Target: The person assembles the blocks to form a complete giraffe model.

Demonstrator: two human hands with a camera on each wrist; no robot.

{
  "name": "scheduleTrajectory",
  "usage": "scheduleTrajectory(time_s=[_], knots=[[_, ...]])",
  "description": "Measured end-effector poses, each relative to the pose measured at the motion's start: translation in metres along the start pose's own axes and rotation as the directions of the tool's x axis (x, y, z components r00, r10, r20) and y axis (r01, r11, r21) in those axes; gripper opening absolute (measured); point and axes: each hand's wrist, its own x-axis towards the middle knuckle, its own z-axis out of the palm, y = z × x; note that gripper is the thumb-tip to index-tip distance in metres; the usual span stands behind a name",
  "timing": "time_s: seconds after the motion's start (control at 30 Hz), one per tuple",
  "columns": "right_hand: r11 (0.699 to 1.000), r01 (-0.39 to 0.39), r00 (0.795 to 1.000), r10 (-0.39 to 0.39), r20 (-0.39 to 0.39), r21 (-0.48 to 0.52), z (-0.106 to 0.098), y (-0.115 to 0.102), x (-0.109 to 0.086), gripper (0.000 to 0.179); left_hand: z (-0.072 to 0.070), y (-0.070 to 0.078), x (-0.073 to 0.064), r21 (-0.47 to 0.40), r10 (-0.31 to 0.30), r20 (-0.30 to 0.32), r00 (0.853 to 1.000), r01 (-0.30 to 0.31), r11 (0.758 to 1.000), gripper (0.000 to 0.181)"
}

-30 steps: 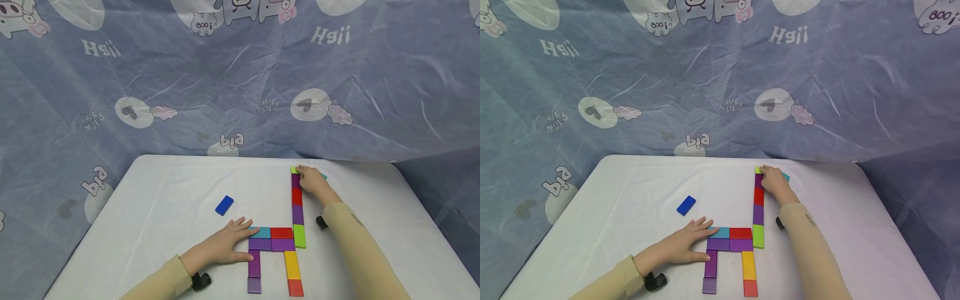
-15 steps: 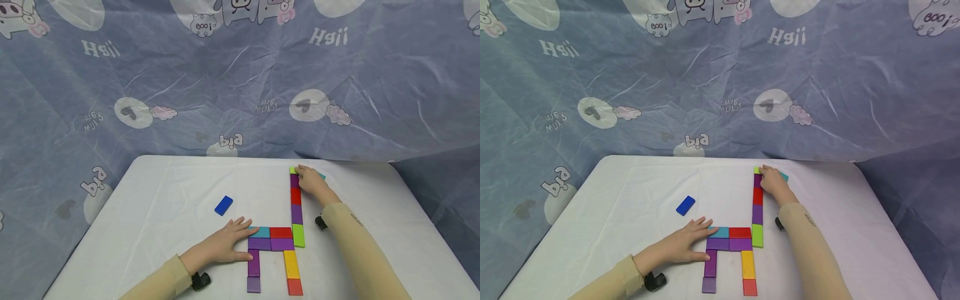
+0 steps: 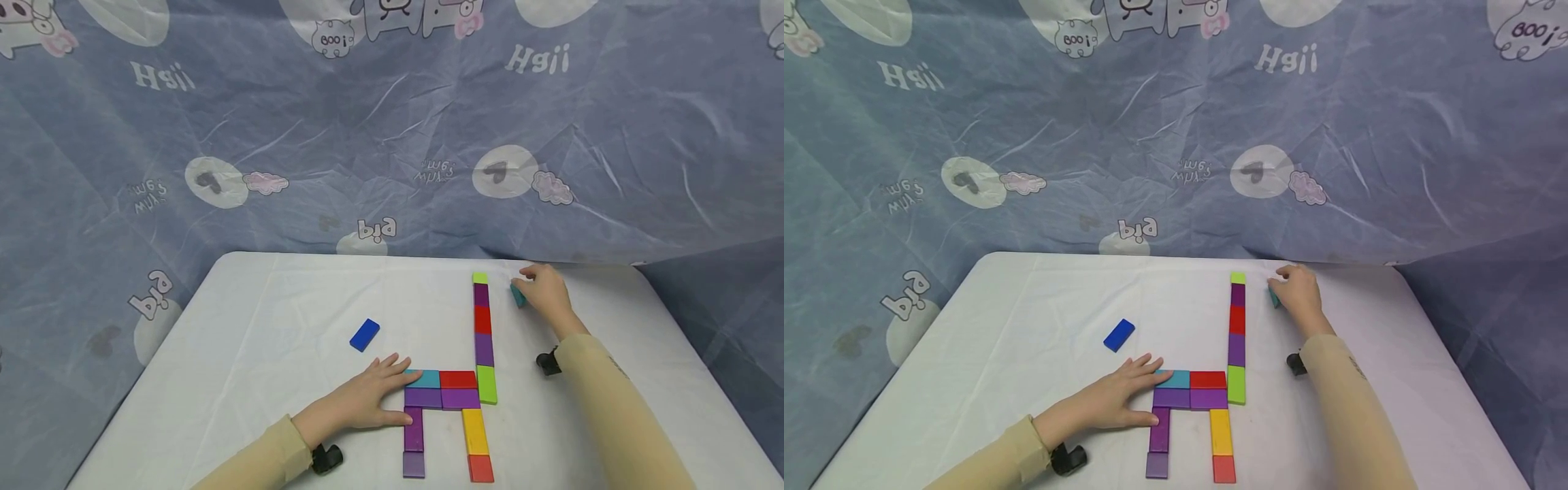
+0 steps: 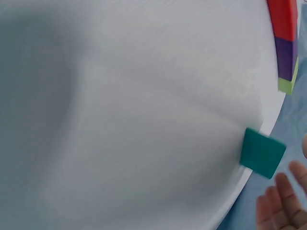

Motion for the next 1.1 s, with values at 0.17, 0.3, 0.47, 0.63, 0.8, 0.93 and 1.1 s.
scheduleTrajectory(time_s=[0.17, 0.3, 0.47, 0.63, 0.8, 0.93, 1.1], knots=[[0.996, -0.067, 0.995, 0.070, 0.064, -0.051, -0.004, 0.006, -0.004, 0.061, -0.002, 0.000, 0.001, 0.004, 0.003, -0.003, 1.000, -0.003, 1.000, 0.075], [0.998, -0.044, 0.997, 0.046, 0.059, -0.047, 0.001, 0.010, -0.007, 0.053, -0.002, 0.000, 0.001, 0.006, -0.007, 0.004, 1.000, 0.007, 1.000, 0.075], [0.999, -0.042, 0.999, 0.042, -0.003, -0.013, 0.010, 0.012, -0.008, 0.044, -0.001, 0.002, -0.001, 0.011, -0.007, 0.005, 1.000, 0.007, 1.000, 0.075], [0.999, -0.047, 0.998, 0.048, -0.045, 0.007, 0.017, 0.007, -0.007, 0.042, 0.000, 0.003, -0.003, 0.004, -0.008, 0.002, 1.000, 0.008, 1.000, 0.075], [1.000, -0.023, 0.998, 0.023, -0.058, -0.003, 0.021, -0.003, -0.002, 0.039, 0.001, 0.002, -0.002, 0.010, -0.002, -0.008, 1.000, 0.002, 1.000, 0.075], [1.000, -0.022, 0.998, 0.022, -0.053, -0.011, 0.026, -0.009, 0.001, 0.038, 0.002, 0.001, -0.002, 0.021, 0.000, -0.010, 1.000, 0.000, 1.000, 0.076], [0.999, -0.028, 0.999, 0.027, -0.043, -0.018, 0.029, -0.011, 0.004, 0.037, 0.002, -0.001, -0.002, 0.024, 0.007, -0.009, 1.000, -0.007, 1.000, 0.076]])
